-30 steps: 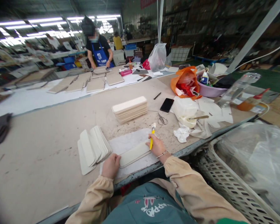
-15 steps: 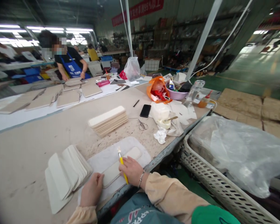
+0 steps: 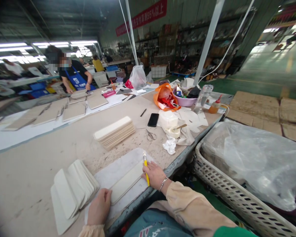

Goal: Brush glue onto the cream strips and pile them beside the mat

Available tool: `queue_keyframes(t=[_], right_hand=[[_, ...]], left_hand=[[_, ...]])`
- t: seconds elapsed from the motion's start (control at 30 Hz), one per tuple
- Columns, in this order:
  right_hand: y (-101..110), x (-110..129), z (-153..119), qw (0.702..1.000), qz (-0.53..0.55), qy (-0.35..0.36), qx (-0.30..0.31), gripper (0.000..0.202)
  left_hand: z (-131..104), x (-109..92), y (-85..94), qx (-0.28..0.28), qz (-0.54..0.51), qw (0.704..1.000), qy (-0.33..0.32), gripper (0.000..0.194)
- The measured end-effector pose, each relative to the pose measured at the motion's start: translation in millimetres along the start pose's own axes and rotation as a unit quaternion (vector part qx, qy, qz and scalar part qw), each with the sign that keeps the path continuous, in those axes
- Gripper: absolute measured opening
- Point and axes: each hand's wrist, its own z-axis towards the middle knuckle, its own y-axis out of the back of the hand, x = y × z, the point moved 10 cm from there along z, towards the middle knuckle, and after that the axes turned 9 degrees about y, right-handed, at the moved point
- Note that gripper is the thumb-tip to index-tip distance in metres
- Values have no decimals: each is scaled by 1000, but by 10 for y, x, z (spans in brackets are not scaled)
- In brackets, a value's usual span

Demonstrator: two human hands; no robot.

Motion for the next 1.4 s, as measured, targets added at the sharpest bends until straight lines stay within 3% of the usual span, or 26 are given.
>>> queue_keyframes(t=[0.27, 0.47, 0.57, 0.63, 0.7, 0.8, 0.93, 1.17, 1.3, 1.4], right_hand=[[-15, 17, -13, 1000, -2, 12, -20, 11], [-89, -7, -78, 999, -13, 22, -24, 13], [-120, -11, -101, 999, -10, 36, -33, 14], [-124, -16, -115, 998, -14, 42, -43, 16], [-119, -12, -126, 997, -30, 50, -51, 17], [-120, 3, -133, 995, -56, 63, -47, 16], [-111, 9, -132, 994, -74, 66, -39, 14], [-94, 11, -109, 996, -59, 58, -41, 9], [-35, -35, -68, 999, 0, 35, -32, 9], [41, -211, -37, 998, 23, -39, -47, 15]], left_hand=[[-39, -38, 90, -15, -37, 999, 14, 25], [-102, -15, 302, -61, -45, 997, 16, 35], [-284, -190, 361, -95, -47, 993, -59, 41], [-502, -476, 266, -97, -33, 981, -167, 46], [-722, -748, 49, -72, -7, 963, -258, 57], [-852, -903, -230, -62, 29, 959, -276, 72], [-832, -738, -283, -107, 66, 965, -232, 73], [-840, -271, -106, -145, 78, 970, -181, 60], [-805, -303, -19, -134, 80, 974, -164, 52], [-737, -375, 55, -122, 84, 975, -167, 44]])
